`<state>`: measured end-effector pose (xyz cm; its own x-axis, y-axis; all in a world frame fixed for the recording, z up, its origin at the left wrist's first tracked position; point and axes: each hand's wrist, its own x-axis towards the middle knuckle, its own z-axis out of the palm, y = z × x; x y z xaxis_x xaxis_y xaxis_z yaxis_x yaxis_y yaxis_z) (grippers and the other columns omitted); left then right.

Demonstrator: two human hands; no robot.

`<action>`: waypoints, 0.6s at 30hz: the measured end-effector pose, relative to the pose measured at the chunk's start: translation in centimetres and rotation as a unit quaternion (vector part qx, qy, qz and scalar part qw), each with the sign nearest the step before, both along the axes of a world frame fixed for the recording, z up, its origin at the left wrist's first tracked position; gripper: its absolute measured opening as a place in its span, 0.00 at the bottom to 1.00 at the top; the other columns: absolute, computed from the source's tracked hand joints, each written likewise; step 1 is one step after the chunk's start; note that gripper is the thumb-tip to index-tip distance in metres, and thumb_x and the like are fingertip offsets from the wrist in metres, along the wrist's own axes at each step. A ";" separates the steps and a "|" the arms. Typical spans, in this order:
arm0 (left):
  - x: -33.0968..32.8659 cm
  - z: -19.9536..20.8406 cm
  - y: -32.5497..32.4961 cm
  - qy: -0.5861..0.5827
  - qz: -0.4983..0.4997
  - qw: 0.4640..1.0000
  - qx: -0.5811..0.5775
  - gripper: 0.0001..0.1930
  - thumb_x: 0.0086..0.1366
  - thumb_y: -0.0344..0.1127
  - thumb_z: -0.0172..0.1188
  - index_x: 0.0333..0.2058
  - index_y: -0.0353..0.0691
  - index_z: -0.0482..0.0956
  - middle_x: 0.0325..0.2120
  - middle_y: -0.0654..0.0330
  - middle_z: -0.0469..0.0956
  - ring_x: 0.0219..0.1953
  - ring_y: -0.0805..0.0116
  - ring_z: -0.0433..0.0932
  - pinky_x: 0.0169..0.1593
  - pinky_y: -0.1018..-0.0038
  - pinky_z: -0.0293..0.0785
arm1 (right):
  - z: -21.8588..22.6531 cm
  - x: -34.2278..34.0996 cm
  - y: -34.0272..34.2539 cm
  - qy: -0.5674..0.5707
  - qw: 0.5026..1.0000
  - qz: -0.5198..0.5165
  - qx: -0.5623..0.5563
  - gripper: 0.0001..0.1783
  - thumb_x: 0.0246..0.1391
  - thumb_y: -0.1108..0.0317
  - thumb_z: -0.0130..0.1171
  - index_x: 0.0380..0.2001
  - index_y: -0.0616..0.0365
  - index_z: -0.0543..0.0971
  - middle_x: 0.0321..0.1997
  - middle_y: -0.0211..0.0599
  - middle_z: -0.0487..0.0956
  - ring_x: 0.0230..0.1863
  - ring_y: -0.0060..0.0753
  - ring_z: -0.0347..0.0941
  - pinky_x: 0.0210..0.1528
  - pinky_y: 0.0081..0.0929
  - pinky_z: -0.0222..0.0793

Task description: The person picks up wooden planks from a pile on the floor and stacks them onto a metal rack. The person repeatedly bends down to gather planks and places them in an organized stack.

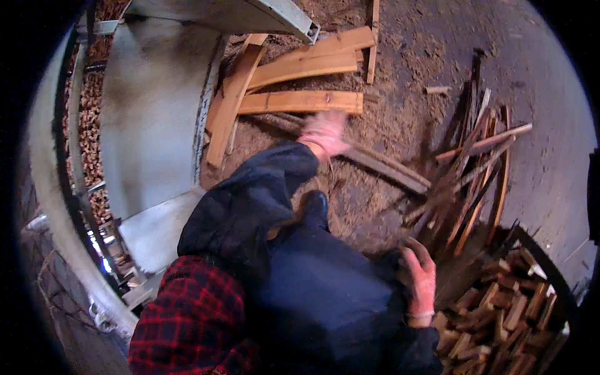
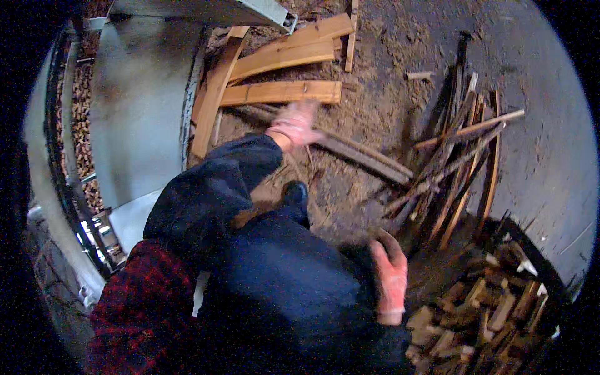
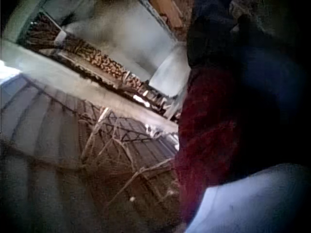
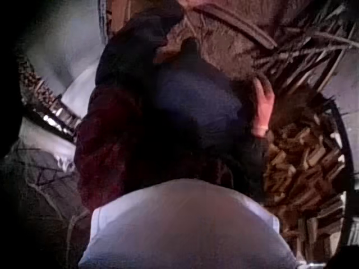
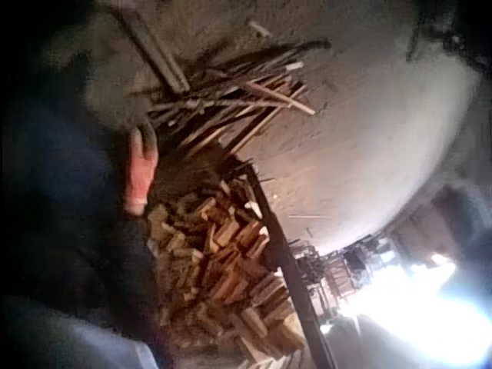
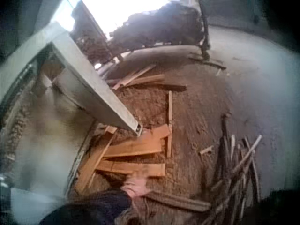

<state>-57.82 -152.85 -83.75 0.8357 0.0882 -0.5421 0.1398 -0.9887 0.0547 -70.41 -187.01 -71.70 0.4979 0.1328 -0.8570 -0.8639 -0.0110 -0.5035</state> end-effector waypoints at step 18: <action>10.8 0.0 4.3 -0.024 -0.018 0.977 -0.213 0.45 0.43 0.69 0.66 0.46 0.31 0.72 0.38 0.41 0.79 0.43 0.45 0.79 0.49 0.56 0.74 | -10.0 15.4 11.8 -0.146 0.894 0.412 -0.096 0.28 0.57 0.58 0.60 0.57 0.63 0.73 0.52 0.41 0.79 0.54 0.30 0.72 0.59 0.27 0.64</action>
<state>-47.01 -148.58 -83.77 0.8590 -0.1676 -0.4838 0.0922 -0.8788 0.4682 -54.98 -175.20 -81.68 0.5052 0.4217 -0.7530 -0.3554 -0.6934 -0.6268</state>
